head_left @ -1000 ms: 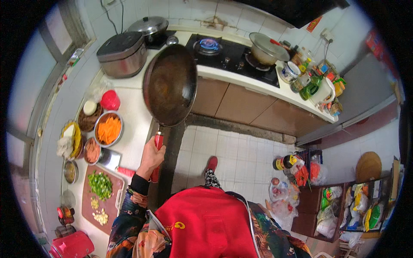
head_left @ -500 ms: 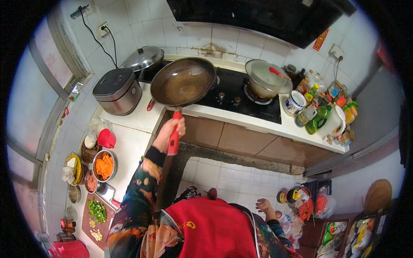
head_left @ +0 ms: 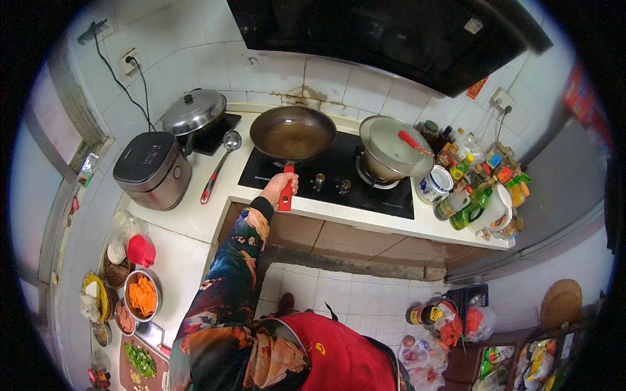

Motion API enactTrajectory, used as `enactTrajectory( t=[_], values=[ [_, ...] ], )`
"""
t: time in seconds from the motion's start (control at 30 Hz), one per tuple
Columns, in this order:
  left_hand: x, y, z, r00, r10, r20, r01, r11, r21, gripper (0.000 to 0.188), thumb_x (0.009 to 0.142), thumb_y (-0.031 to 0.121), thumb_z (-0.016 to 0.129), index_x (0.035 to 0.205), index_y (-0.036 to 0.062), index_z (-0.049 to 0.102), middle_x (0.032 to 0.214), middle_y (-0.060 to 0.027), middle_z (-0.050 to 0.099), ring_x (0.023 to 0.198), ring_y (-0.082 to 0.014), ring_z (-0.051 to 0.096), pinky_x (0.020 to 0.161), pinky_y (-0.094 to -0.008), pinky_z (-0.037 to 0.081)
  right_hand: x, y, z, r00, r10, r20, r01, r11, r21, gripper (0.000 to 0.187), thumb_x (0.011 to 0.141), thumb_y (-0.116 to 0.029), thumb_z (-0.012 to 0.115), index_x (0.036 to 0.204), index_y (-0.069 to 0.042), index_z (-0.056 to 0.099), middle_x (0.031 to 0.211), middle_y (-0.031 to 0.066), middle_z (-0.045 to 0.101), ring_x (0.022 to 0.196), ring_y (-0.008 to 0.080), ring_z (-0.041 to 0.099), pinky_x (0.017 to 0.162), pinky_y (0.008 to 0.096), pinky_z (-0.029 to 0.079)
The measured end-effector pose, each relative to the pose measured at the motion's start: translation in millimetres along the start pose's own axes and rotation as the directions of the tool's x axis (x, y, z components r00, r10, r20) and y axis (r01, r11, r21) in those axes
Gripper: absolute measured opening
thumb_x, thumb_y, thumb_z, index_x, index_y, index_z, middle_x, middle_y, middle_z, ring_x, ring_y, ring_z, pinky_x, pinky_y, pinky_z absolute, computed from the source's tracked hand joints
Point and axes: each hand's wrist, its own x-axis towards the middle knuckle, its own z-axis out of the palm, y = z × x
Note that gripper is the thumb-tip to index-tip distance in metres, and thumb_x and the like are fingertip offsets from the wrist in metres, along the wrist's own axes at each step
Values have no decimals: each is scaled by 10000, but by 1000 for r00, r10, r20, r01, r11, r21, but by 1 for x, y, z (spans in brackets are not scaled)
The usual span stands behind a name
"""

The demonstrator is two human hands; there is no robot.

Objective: The person stirs a pot on the stove, then moves to the sink to rinse a pan and wash hands. They return to the stove, wipe the pan, and pour oil into it. The person also handles a cloth and a bottle of oil.

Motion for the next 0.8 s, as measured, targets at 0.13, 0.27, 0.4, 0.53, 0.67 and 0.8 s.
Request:
enactTrajectory(
  t=[0.13, 0.27, 0.4, 0.53, 0.67, 0.8],
  values=[
    [22, 3, -21, 1000, 6, -14, -6, 999, 48, 130, 866, 109, 531, 753, 77, 476, 583, 9, 461, 489, -105, 446, 460, -237, 399, -13, -65, -12, 1000, 5, -26, -3, 998, 70, 317, 793, -188, 648, 1060, -22, 601, 884, 113, 677, 700, 225, 655, 662, 386, 544],
    [20, 16, -15, 998, -11, -68, 20, 991, 136, 124, 875, 151, 553, 808, 52, 523, 597, 5, 483, 499, -107, 470, 458, -246, 417, -18, -97, -17, 999, -7, -34, 9, 998, 61, 304, 793, -185, 651, 1047, -25, 606, 882, 111, 677, 702, 222, 656, 659, 382, 543],
    [9, 26, -16, 996, -30, -78, 33, 999, 33, 338, 886, 315, 579, 1023, 12, 519, 845, -120, 639, 675, -182, 629, 567, -278, 531, -14, -118, -19, 1000, -27, -17, 27, 1000, 3, 291, 792, -182, 655, 1035, -28, 611, 880, 109, 677, 705, 218, 656, 655, 379, 542],
    [-7, 26, -20, 992, -119, -41, 118, 992, -44, 451, 874, 414, 571, 1089, 22, 505, 934, -159, 641, 754, -233, 647, 618, -332, 553, -11, -134, -21, 999, -47, -8, 46, 997, -60, 278, 792, -180, 659, 1022, -30, 617, 878, 106, 678, 707, 215, 657, 652, 375, 541],
    [-8, 11, -30, 1000, 31, 4, -31, 998, 56, 292, 950, 271, 487, 1086, 15, 518, 692, -16, 520, 524, -110, 486, 480, -254, 441, -8, -156, -23, 997, -77, 12, 78, 983, -167, 265, 791, -177, 662, 1010, -33, 622, 876, 104, 678, 709, 212, 657, 649, 371, 540],
    [1, 4, -24, 997, 62, -42, -60, 997, 45, 292, 948, 262, 496, 1095, 10, 514, 687, -16, 519, 525, -102, 484, 471, -240, 427, -4, -184, -22, 995, -98, 7, 98, 983, -153, 276, 786, -165, 674, 1023, -41, 608, 865, 102, 675, 714, 213, 658, 616, 369, 533]
  ],
)
